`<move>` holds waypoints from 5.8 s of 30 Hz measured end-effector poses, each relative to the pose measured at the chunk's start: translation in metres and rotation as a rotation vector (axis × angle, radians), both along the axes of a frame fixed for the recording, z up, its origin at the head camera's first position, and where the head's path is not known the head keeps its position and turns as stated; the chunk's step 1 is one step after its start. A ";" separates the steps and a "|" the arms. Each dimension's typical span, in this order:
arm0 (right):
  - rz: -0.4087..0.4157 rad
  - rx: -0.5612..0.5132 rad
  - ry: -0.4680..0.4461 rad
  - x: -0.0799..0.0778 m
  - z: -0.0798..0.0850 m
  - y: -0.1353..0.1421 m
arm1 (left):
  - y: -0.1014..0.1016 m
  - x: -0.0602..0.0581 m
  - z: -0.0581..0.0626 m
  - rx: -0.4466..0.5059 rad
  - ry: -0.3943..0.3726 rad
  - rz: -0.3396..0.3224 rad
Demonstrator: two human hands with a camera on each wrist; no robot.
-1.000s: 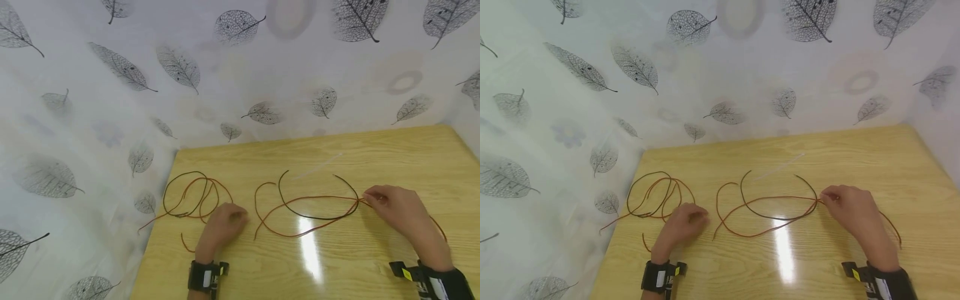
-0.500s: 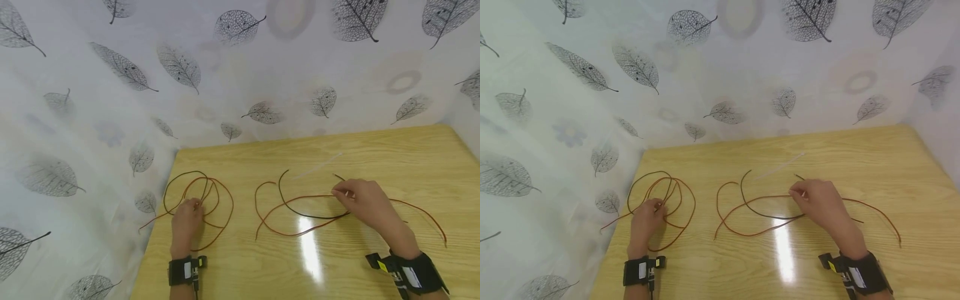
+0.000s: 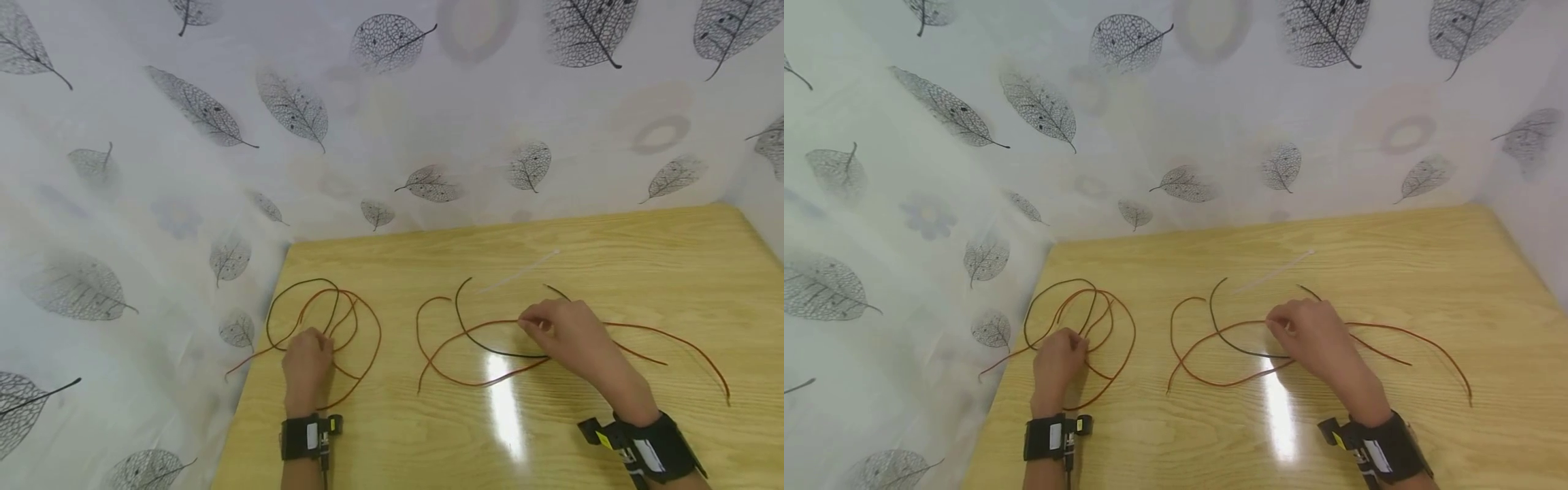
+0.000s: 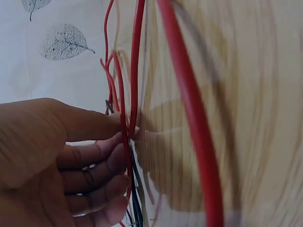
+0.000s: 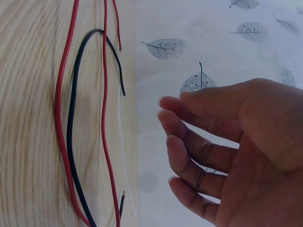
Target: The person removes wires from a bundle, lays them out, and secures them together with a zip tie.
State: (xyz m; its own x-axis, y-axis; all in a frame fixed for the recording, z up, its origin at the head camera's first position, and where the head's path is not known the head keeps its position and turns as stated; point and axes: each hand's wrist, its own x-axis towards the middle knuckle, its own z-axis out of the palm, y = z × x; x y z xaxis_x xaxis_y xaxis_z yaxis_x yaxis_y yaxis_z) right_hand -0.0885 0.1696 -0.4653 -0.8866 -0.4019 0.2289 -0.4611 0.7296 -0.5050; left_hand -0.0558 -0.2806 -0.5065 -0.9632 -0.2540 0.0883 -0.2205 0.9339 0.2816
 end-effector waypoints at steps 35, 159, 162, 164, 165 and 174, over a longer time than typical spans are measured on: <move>0.119 -0.088 0.078 0.002 0.016 -0.038 | 0.098 -0.011 0.067 -0.035 0.756 -0.608; 0.442 0.016 0.148 -0.023 0.002 -0.172 | 0.068 0.005 0.096 -0.116 0.528 -0.540; 0.473 -0.040 0.116 -0.020 0.001 -0.174 | 0.063 0.005 0.102 -0.101 0.595 -0.542; 0.491 -0.066 0.084 -0.018 0.002 -0.175 | 0.060 0.004 0.105 -0.091 0.639 -0.537; 0.500 -0.082 0.067 -0.017 0.003 -0.175 | 0.059 0.004 0.107 -0.087 0.659 -0.533; 0.580 -0.236 0.017 -0.013 0.009 -0.179 | 0.058 0.006 0.127 -0.045 0.853 -0.469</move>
